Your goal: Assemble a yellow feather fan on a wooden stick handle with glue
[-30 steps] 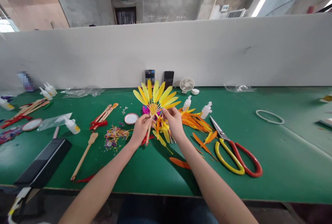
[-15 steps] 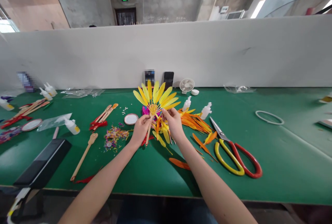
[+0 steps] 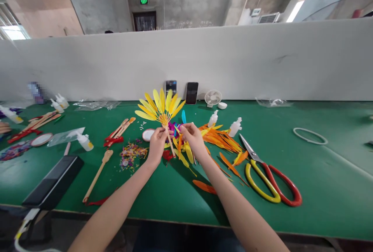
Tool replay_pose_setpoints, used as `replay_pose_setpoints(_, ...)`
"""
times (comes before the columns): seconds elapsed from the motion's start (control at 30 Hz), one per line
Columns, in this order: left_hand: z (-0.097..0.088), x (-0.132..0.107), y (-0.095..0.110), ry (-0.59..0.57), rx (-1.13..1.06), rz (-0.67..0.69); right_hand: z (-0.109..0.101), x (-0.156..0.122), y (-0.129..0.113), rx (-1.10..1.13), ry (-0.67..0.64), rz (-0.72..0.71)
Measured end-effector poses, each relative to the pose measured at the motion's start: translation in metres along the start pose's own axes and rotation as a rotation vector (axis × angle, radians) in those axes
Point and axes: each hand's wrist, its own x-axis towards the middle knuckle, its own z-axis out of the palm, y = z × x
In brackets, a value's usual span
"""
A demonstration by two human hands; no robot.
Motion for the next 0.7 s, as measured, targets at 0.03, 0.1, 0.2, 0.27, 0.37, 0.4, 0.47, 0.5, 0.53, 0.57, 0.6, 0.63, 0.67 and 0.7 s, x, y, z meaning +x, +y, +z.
replay_pose_setpoints(0.03,-0.001,0.000,0.000,0.024,-0.001,0.020,0.002,-0.001,0.001,-0.040,-0.060,-0.005)
replay_pose_setpoints(0.1,-0.001,0.001,0.001,0.072,0.007,0.059,0.005,-0.004,0.005,-0.118,-0.174,-0.020)
replay_pose_setpoints(0.2,-0.001,0.000,0.002,0.118,0.039,0.080,0.011,-0.009,0.010,-0.203,-0.273,-0.016)
replay_pose_setpoints(0.27,0.001,-0.002,0.003,0.131,0.061,0.077,0.014,-0.012,0.013,-0.214,-0.320,0.013)
replay_pose_setpoints(0.37,0.002,-0.003,0.005,0.148,0.079,0.086,0.016,-0.014,0.015,-0.149,-0.394,0.053)
replay_pose_setpoints(0.4,0.002,-0.004,0.005,0.152,0.083,0.092,0.016,-0.014,0.015,-0.123,-0.424,0.064)
replay_pose_setpoints(0.47,0.003,-0.005,0.006,0.157,0.089,0.105,0.016,-0.014,0.013,-0.084,-0.474,0.086)
replay_pose_setpoints(0.5,0.002,-0.005,0.006,0.158,0.092,0.110,0.017,-0.015,0.012,-0.071,-0.492,0.098)
replay_pose_setpoints(0.53,0.002,-0.005,0.006,0.157,0.094,0.115,0.017,-0.015,0.012,-0.058,-0.502,0.111)
replay_pose_setpoints(0.57,0.002,-0.005,0.006,0.154,0.095,0.118,0.017,-0.015,0.011,-0.045,-0.505,0.123)
replay_pose_setpoints(0.6,0.002,-0.005,0.006,0.148,0.095,0.118,0.017,-0.016,0.010,-0.032,-0.504,0.135)
replay_pose_setpoints(0.63,0.002,-0.005,0.006,0.143,0.092,0.117,0.018,-0.016,0.010,-0.020,-0.504,0.144)
replay_pose_setpoints(0.67,0.001,-0.005,0.006,0.137,0.083,0.112,0.018,-0.016,0.010,-0.010,-0.502,0.151)
replay_pose_setpoints(0.7,0.001,-0.005,0.006,0.134,0.073,0.106,0.018,-0.016,0.010,-0.001,-0.498,0.154)
